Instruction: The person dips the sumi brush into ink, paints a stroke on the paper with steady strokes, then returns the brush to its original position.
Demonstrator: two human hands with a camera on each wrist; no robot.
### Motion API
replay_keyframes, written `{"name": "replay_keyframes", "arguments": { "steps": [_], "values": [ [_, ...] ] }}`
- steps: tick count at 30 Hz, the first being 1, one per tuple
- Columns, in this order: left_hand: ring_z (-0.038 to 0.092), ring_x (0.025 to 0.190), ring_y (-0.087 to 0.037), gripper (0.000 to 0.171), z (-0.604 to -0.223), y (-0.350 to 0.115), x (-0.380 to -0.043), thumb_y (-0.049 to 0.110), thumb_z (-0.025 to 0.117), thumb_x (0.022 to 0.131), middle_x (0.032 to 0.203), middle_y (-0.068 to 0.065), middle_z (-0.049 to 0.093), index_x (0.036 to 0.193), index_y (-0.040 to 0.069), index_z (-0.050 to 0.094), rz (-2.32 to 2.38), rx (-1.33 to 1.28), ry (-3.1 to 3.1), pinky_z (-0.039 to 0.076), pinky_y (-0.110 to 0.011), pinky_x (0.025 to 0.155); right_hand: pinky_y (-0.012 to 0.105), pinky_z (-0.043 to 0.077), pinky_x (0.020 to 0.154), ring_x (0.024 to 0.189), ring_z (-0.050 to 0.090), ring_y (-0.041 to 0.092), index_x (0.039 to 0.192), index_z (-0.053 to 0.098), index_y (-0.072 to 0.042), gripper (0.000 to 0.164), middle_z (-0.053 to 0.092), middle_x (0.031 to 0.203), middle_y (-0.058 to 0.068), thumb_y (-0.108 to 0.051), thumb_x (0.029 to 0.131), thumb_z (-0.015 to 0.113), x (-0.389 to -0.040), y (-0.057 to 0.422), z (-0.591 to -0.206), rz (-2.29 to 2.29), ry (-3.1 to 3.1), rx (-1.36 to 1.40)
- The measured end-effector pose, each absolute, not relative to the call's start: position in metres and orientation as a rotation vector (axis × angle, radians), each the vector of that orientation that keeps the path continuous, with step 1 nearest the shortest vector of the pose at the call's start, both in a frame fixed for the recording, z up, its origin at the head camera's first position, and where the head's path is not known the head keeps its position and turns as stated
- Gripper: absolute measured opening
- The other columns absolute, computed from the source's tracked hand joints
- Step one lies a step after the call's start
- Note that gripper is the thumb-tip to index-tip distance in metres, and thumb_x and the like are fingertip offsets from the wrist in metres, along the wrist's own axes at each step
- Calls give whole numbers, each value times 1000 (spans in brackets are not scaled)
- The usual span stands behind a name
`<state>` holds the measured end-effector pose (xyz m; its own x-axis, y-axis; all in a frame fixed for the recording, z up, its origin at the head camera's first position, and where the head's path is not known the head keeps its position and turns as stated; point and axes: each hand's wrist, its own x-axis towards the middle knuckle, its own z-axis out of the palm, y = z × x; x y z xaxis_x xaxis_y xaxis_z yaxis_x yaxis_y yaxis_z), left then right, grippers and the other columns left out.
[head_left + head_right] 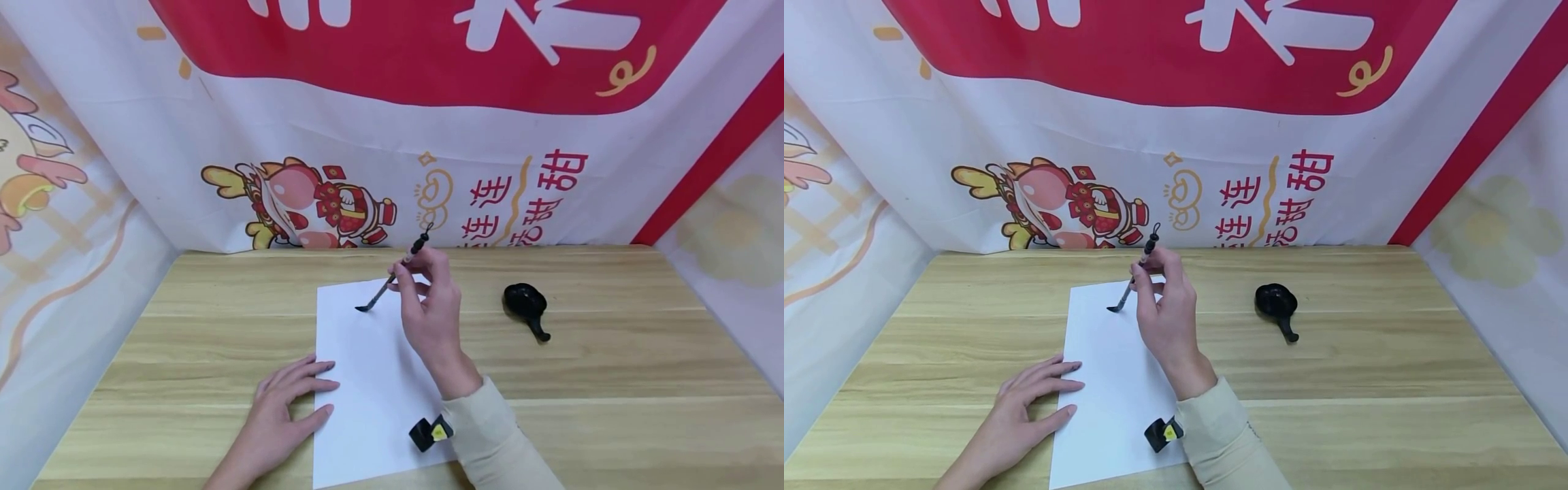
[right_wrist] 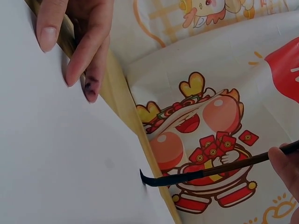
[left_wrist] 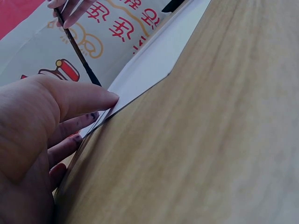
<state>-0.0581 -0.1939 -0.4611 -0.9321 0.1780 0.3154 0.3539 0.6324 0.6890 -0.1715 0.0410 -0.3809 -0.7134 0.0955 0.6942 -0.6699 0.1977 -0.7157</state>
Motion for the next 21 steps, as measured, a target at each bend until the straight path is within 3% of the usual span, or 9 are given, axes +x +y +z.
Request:
{"name": "replay_keyframes", "arguments": {
  "steps": [21],
  "values": [
    [55, 143, -30, 42, -458, -193, -57, 13, 92, 82, 142, 10, 72, 113, 38, 80, -1224, -405, -2648, 23, -61, 115, 32, 67, 76, 97, 76, 35, 126, 51, 1, 22, 67, 110, 19, -2, 107, 63, -168, 39, -381, 1598, -1875, 524]
  ]
}}
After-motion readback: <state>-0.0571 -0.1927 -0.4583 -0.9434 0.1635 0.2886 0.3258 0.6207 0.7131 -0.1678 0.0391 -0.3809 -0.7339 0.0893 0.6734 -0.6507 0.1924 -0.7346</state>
